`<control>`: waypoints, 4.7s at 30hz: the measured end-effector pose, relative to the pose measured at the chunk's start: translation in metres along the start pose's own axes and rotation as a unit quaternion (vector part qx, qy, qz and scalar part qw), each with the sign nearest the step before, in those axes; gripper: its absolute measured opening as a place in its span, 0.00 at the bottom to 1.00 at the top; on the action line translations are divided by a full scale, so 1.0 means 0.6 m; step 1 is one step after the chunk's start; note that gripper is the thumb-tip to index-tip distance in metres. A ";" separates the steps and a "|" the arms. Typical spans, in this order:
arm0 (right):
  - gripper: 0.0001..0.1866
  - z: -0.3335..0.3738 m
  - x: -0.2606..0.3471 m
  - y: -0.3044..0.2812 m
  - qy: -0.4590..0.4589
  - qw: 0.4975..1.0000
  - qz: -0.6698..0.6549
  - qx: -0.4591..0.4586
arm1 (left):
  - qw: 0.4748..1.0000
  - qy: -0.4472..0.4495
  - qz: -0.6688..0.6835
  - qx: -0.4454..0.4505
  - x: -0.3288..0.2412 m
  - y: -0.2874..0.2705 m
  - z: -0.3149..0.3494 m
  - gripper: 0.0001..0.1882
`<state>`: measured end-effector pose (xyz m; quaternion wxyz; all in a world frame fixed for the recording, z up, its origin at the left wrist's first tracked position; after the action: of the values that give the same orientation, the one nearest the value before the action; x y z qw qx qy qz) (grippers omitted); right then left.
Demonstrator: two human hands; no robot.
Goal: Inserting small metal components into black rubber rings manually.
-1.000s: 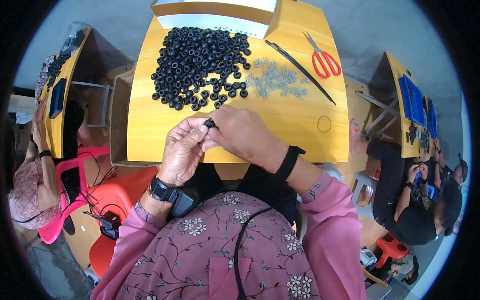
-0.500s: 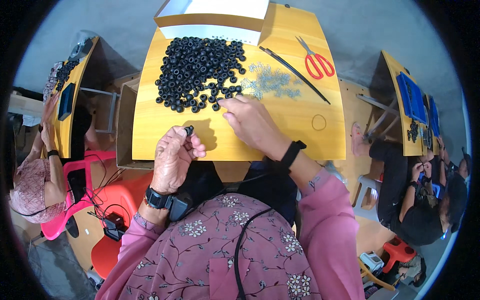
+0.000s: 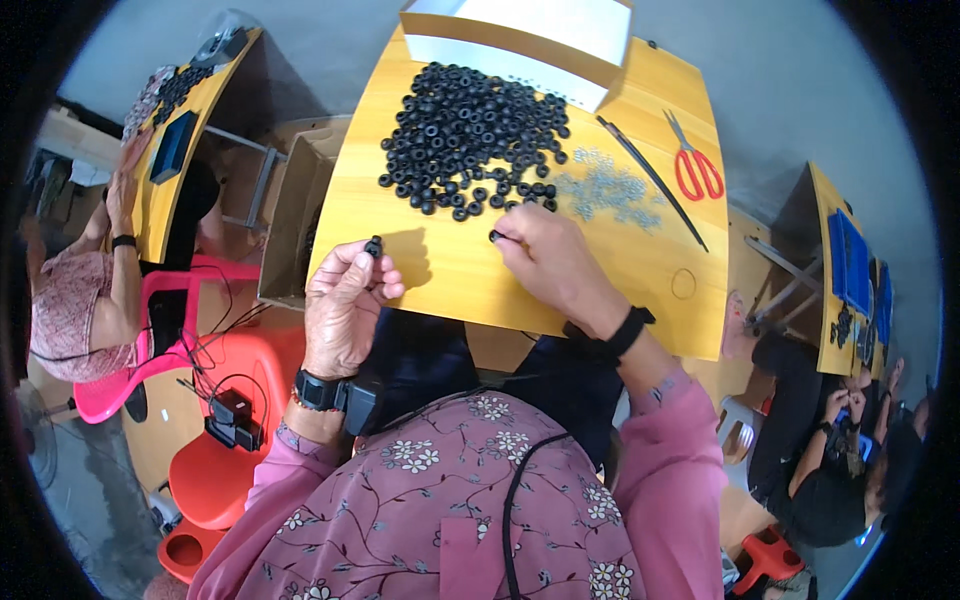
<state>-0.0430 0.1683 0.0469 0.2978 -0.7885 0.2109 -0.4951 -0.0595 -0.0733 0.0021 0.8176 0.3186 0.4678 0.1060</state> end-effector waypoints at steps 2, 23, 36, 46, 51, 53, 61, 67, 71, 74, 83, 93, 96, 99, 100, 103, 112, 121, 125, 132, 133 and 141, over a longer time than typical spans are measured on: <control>0.07 0.022 0.002 0.001 0.039 0.998 -0.058 -0.006 | 1.000 -0.003 0.004 0.015 0.002 0.005 0.002 0.10; 0.11 0.098 0.016 -0.005 0.188 0.910 -0.359 -0.093 | 0.951 0.157 0.041 -0.265 -0.102 -0.155 -0.020 0.19; 0.10 0.136 -0.014 -0.001 0.152 0.874 -0.434 -0.159 | 0.968 -0.015 -0.239 0.078 0.077 0.143 -0.026 0.14; 0.07 0.160 -0.028 0.002 0.225 0.879 -0.400 -0.133 | 0.947 -0.005 -0.303 0.103 0.115 0.185 -0.045 0.06; 0.07 0.162 -0.055 -0.091 0.042 0.985 0.019 -0.168 | 0.954 -0.013 -0.290 0.076 0.121 0.168 -0.064 0.08; 0.07 0.166 -0.077 -0.134 0.058 0.979 0.100 -0.168 | 0.952 -0.004 -0.296 0.082 0.123 0.171 -0.066 0.08; 0.06 0.135 -0.116 -0.173 0.082 0.981 0.127 -0.122 | 0.941 0.017 -0.327 0.090 0.126 0.169 -0.067 0.06; 0.04 0.132 -0.117 -0.172 0.109 0.980 0.147 -0.083 | 0.944 0.008 -0.318 0.084 0.126 0.169 -0.065 0.07; 0.05 0.156 -0.128 -0.173 0.140 0.976 0.105 -0.128 | 0.945 0.017 -0.314 0.091 0.127 0.169 -0.066 0.07; 0.05 0.165 -0.133 -0.180 0.165 0.969 0.077 -0.168 | 0.946 0.017 -0.309 0.091 0.127 0.168 -0.065 0.07; 0.06 0.137 -0.130 -0.172 0.136 0.978 0.131 -0.085 | 0.945 0.014 -0.315 0.084 0.126 0.170 -0.063 0.05; 0.04 0.164 -0.132 -0.173 0.183 0.966 0.026 -0.179 | 0.938 0.023 -0.324 0.122 0.127 0.172 -0.067 0.08; 0.04 0.166 -0.118 -0.153 0.234 0.949 -0.105 -0.185 | 0.944 0.014 -0.309 0.117 0.126 0.166 -0.064 0.09; 0.04 0.151 -0.077 -0.140 0.239 0.933 -0.193 -0.187 | 0.958 0.010 -0.261 0.117 0.129 0.168 -0.065 0.09; 0.04 0.141 -0.064 -0.132 0.220 0.935 -0.204 -0.187 | 0.964 0.011 -0.241 0.114 0.128 0.167 -0.065 0.09; 0.05 0.124 -0.042 -0.093 0.177 0.929 -0.276 -0.171 | 0.954 0.008 -0.272 0.124 0.130 0.162 -0.071 0.07; 0.05 0.081 -0.004 -0.049 0.008 0.988 -0.116 -0.100 | 0.958 0.009 -0.259 0.120 0.125 0.160 -0.069 0.06; 0.09 0.060 0.032 -0.052 -0.066 0.998 0.013 0.008 | 0.962 -0.004 -0.247 0.117 0.129 0.158 -0.072 0.06; 0.10 0.048 0.041 -0.051 -0.090 0.996 -0.003 -0.016 | 0.964 -0.004 -0.239 0.118 0.130 0.154 -0.074 0.06; 0.09 0.080 0.002 -0.040 0.061 0.981 -0.157 -0.097 | 0.966 -0.011 -0.232 0.112 0.124 0.155 -0.073 0.06; 0.11 0.081 0.002 -0.040 0.036 0.987 -0.130 -0.086 | 0.967 -0.011 -0.231 0.111 0.123 0.155 -0.073 0.06; 0.12 0.082 0.030 -0.035 -0.066 0.996 -0.012 -0.051 | 0.965 -0.008 -0.235 0.117 0.127 0.155 -0.072 0.06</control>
<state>0.0101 0.1855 0.0564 0.2646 -0.8361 0.2058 -0.4342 -0.0429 0.0531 -0.0089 0.7806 0.2938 0.5317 -0.1470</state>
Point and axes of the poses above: each hand's wrist, its own z-axis away from the middle knuckle, its own y-axis out of the palm, x = y × z, the point moved 6 cm from there along -z, towards the middle knuckle, and after that the axes turned 14 degrees about -y, right-handed, at the moved point
